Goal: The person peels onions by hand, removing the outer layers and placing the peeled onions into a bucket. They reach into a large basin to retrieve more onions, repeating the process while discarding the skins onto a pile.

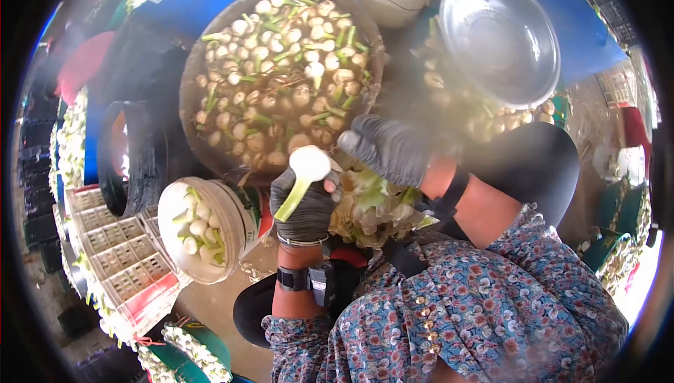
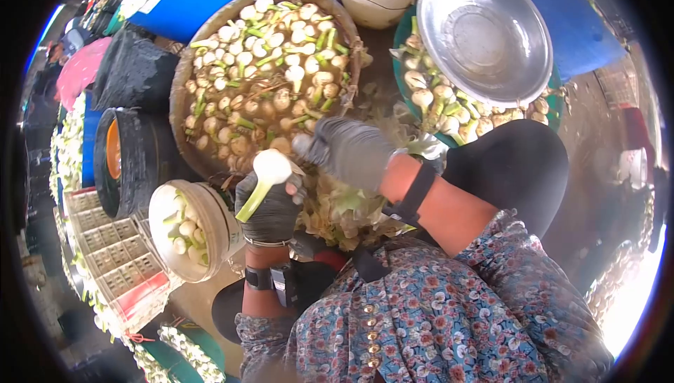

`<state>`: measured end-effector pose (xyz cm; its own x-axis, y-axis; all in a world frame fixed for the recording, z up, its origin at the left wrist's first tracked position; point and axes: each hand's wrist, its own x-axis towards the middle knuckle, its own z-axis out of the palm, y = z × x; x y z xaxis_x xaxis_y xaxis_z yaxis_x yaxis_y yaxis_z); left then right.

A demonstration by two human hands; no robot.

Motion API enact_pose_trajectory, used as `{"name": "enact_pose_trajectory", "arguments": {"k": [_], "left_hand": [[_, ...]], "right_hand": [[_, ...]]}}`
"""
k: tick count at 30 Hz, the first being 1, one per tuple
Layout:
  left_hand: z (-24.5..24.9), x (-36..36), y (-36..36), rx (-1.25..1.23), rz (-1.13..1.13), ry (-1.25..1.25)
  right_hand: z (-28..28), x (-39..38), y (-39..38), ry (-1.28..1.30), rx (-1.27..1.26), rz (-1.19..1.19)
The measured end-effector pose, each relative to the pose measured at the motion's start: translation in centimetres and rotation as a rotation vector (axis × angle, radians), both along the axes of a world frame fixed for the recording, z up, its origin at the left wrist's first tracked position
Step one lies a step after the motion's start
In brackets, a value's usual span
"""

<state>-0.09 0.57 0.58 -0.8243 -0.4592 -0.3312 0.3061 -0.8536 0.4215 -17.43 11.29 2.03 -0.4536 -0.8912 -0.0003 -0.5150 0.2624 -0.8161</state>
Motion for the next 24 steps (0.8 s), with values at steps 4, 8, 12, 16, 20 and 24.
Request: {"name": "enact_pose_trajectory", "arguments": {"k": [4,8,12,16,20,24], "left_hand": [[-0.4,-2.8,2.4,-0.553,-0.177,-0.381],[-0.8,-2.9,1.6,-0.809,-0.314,-0.380],[-0.8,-1.9,1.0,-0.424,-0.261,-0.237],[0.6,0.9,-0.9,-0.314,-0.059,-0.213],[-1.3,9.6,-7.8,-2.156,-0.319,-2.143],[-2.5,11.5,-8.4,-1.856,0.179,-1.505]], "right_hand": [[0.7,-1.3,-0.9,0.046,0.293,0.265],[-2.1,-0.4,-0.2,0.052,-0.066,0.064],[-4.0,-0.2,-0.9,0.357,0.041,0.259],[-6.9,1.6,-1.7,0.054,-0.126,-0.012],[-1.1,1.0,-2.5,-0.392,0.286,-0.137],[-7.7,1.8,-2.1,-0.331,-0.192,-0.004]]}}
